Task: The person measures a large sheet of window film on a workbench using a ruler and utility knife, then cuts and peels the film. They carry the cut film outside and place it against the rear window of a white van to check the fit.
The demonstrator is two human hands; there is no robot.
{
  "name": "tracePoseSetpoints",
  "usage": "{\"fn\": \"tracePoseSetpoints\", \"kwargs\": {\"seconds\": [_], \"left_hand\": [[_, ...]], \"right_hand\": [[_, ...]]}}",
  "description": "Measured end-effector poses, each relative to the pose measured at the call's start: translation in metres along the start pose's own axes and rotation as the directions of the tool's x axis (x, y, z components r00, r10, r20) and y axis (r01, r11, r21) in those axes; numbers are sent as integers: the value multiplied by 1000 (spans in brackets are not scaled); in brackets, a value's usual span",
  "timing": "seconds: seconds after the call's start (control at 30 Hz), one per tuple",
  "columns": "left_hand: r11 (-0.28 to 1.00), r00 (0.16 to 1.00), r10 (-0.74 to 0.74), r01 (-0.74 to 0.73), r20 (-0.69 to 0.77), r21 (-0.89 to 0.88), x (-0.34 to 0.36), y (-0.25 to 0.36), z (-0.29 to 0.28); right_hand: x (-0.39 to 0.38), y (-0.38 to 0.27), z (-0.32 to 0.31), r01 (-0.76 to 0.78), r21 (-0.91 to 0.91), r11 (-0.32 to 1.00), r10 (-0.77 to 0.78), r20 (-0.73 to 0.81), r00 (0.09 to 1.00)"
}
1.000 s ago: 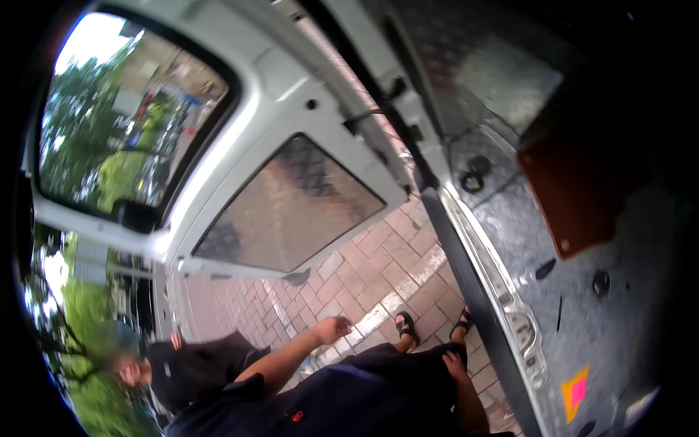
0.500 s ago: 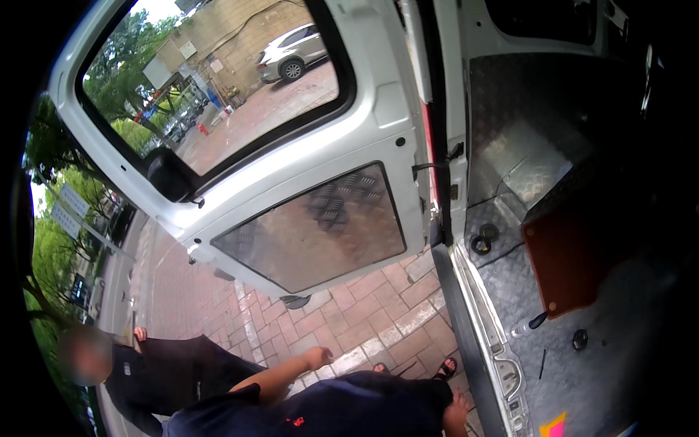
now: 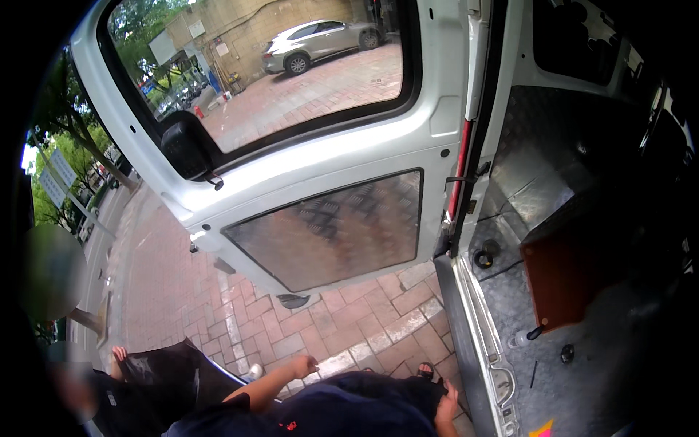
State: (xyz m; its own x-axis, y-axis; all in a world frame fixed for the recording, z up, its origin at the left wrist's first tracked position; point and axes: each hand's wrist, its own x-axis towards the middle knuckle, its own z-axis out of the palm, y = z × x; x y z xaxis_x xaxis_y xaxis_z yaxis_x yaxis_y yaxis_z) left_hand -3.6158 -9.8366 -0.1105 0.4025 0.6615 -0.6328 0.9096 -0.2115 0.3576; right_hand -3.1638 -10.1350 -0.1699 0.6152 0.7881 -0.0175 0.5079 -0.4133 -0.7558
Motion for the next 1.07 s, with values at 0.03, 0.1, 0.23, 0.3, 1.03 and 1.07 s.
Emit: {"fn": "tracePoseSetpoints", "kwargs": {"seconds": [0.03,0.1,0.23,0.3,1.03,1.07], "left_hand": [[997,1000,-11,11,1,71,5,-1,-1],[1000,1000,-20,20,-5,-12,16,5,5],[996,1000,3,-4,-18,-85,26,21,28],[997,998,68,-68,-1,-28,45,32,20],[968,984,-172,159,-47,-196,15,-21,83],[967,984,-169,155,-54,-203,16,-18,76]], "right_hand": [[-13,13,-5,121,-103,987,-118,31,993],[-12,7,-20,160,-228,961,-154,41,987],[29,26,5,-46,-319,947,74,78,994],[48,30,17,-274,-43,961,277,63,959],[28,64,-64,-143,-110,984,170,305,937],[31,64,-65,-137,-112,984,165,303,939]]}}
